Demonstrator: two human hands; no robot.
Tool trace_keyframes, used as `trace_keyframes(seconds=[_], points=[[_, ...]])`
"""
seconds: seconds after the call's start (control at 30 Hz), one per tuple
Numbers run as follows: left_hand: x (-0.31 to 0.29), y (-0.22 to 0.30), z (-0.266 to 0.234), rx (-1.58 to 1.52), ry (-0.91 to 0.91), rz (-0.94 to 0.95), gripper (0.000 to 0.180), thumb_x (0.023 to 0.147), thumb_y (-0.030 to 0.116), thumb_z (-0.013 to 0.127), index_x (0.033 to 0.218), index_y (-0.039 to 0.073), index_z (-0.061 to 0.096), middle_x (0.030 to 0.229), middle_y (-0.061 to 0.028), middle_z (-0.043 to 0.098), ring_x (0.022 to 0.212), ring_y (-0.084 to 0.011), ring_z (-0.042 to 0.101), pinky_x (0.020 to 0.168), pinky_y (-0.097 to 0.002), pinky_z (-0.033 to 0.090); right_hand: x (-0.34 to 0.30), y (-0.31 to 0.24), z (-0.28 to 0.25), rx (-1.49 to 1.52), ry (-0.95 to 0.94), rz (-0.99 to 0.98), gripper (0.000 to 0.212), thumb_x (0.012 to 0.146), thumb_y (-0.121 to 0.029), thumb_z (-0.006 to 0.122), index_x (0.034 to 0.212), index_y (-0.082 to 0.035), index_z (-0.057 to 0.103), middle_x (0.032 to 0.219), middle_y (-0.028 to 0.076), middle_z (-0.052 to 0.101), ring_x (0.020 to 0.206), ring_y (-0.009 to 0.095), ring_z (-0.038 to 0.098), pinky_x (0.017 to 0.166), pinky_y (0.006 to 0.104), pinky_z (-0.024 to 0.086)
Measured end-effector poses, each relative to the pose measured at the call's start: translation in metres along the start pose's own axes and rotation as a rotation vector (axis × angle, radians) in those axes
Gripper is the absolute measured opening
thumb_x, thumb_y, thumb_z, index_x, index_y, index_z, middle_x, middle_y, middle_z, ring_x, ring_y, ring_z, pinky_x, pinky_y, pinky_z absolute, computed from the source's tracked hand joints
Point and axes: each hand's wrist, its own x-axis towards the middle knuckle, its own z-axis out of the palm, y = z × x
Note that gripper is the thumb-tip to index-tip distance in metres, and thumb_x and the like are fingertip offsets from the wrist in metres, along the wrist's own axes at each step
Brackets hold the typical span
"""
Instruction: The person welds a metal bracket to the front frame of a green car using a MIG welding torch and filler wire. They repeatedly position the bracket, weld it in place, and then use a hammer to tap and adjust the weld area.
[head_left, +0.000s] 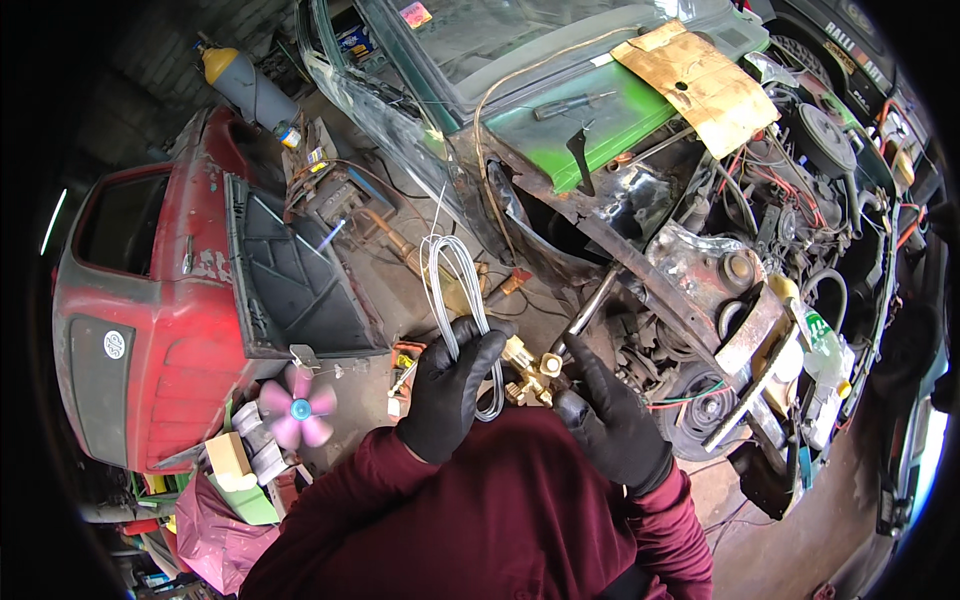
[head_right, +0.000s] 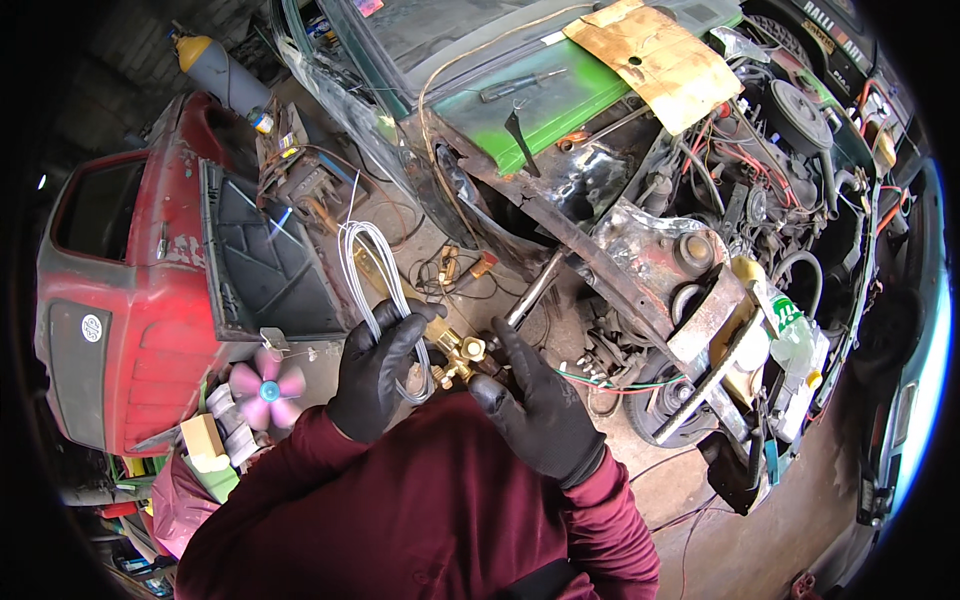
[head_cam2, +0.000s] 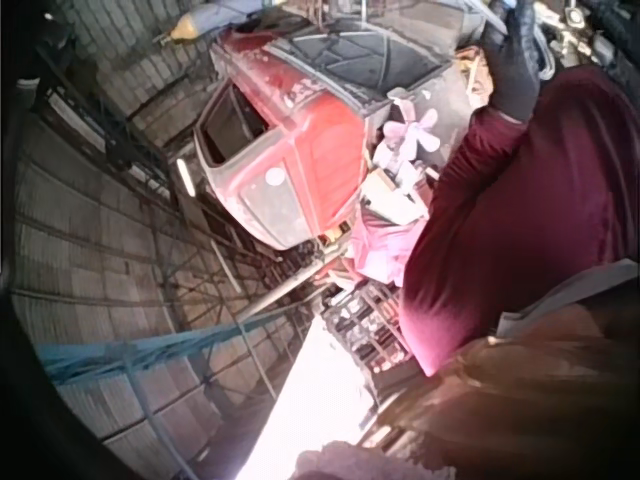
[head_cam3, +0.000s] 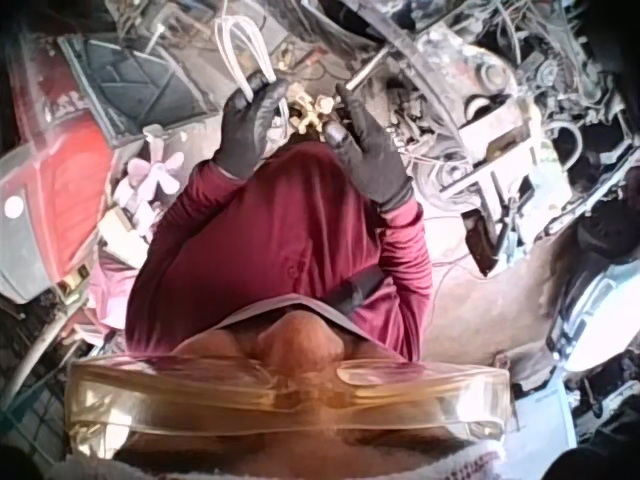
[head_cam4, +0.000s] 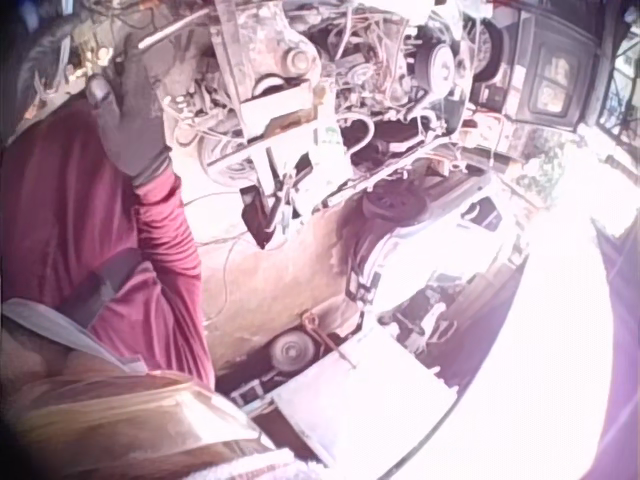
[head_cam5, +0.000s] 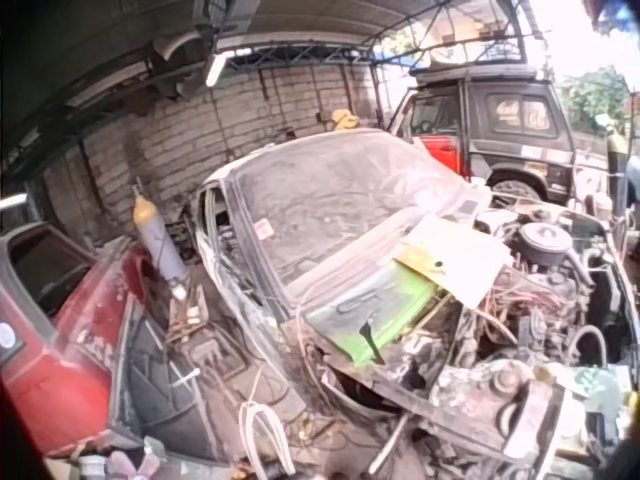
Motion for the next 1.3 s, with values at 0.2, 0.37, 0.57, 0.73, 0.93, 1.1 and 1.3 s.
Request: trace_keyframes(seconds=[0.2, 0.37, 0.57, 0.73, 0.93, 1.1, 1.3], points=[[-0.006, 0.003, 0.024, -0.091, -0.103, -0.083, 0.032, 0.116, 0.026, 0.060, 0.134, 0.002, 0.070, 0.120, -0.0036, 0.074, 0.106, -0.0071, 0.066, 0.092, -0.0268, 0.053, -0.015, -0.007, -0.028, 0.289, -0.181, 0.209, 0.078, 0.111, -0.047, 0.066, 0.167, 0.001, 0.039, 0.117, 0.006, 0.066, 0.097, 0.012, 0.062, 0.088, 0.0299, 0.053], [-0.009, 0.005, 0.040, -0.233, -0.287, -0.135, 0.033, 0.116, 0.027, 0.060, 0.138, 0.003, 0.068, 0.106, 0.0033, 0.068, 0.089, -0.0010, 0.058, 0.078, -0.0215, 0.048, -0.036, -0.012, -0.031, 0.377, -0.011, 0.289, 0.063, 0.110, -0.032, 0.072, 0.157, 0.002, 0.050, 0.124, 0.009, 0.072, 0.108, 0.012, 0.068, 0.096, 0.0295, 0.055], [0.005, 0.006, -0.037, -0.143, -0.369, -0.249, 0.029, 0.114, 0.023, 0.061, 0.128, -0.002, 0.068, 0.106, -0.0112, 0.078, 0.092, -0.0200, 0.079, 0.084, -0.0337, 0.061, -0.086, -0.040, -0.082, 0.108, 0.219, 0.536, 0.057, 0.101, -0.029, 0.080, 0.143, 0.005, 0.063, 0.103, 0.009, 0.078, 0.093, 0.011, 0.072, 0.085, 0.0297, 0.057], [0.059, -0.045, -0.068, 0.038, -0.376, -0.515, 0.029, 0.114, 0.027, 0.061, 0.131, 0.004, 0.065, 0.095, -0.0047, 0.069, 0.075, -0.0123, 0.069, 0.069, -0.0280, 0.056, -0.118, -0.074, -0.106, 0.131, 0.489, 0.640, 0.067, 0.099, -0.042, 0.083, 0.141, 0.007, 0.064, 0.113, 0.007, 0.076, 0.101, 0.014, 0.070, 0.091, 0.0303, 0.056], [0.150, -0.066, -0.083, 0.172, -0.532, -0.448, 0.023, 0.118, 0.031, 0.054, 0.123, 0.009, 0.053, 0.093, -0.0027, 0.063, 0.067, -0.0096, 0.064, 0.060, -0.0269, 0.054, -0.115, -0.126, -0.100, -0.097, 0.685, 0.738, 0.058, 0.107, -0.029, 0.075, 0.153, -0.001, 0.056, 0.118, 0.014, 0.076, 0.080, 0.013, 0.068, 0.063, 0.0250, 0.054], [0.224, -0.069, -0.101, 0.152, -0.735, -0.484, 0.030, 0.121, 0.035, 0.042, 0.128, 0.008, 0.052, 0.091, -0.0053, 0.063, 0.066, -0.0124, 0.065, 0.058, -0.0275, 0.053, -0.078, -0.194, -0.061, -0.302, 0.919, 0.882, 0.058, 0.109, -0.038, 0.072, 0.143, 0.007, 0.062, 0.110, 0.008, 0.071, 0.094, 0.017, 0.066, 0.087, 0.0312, 0.055], [0.281, -0.099, -0.091, -0.056, -0.919, -0.637, 0.045, 0.120, 0.038, 0.048, 0.145, 0.003, 0.059, 0.108, -0.0126, 0.076, 0.075, -0.0169, 0.073, 0.062, -0.0307, 0.057, -0.007, -0.249, -0.038, -0.615, 1.060, 1.245, 0.033, 0.110, -0.020, 0.067, 0.136, 0.000, 0.071, 0.080, -0.003, 0.064, 0.064, 0.005, 0.052, 0.055, 0.0226, 0.039]])
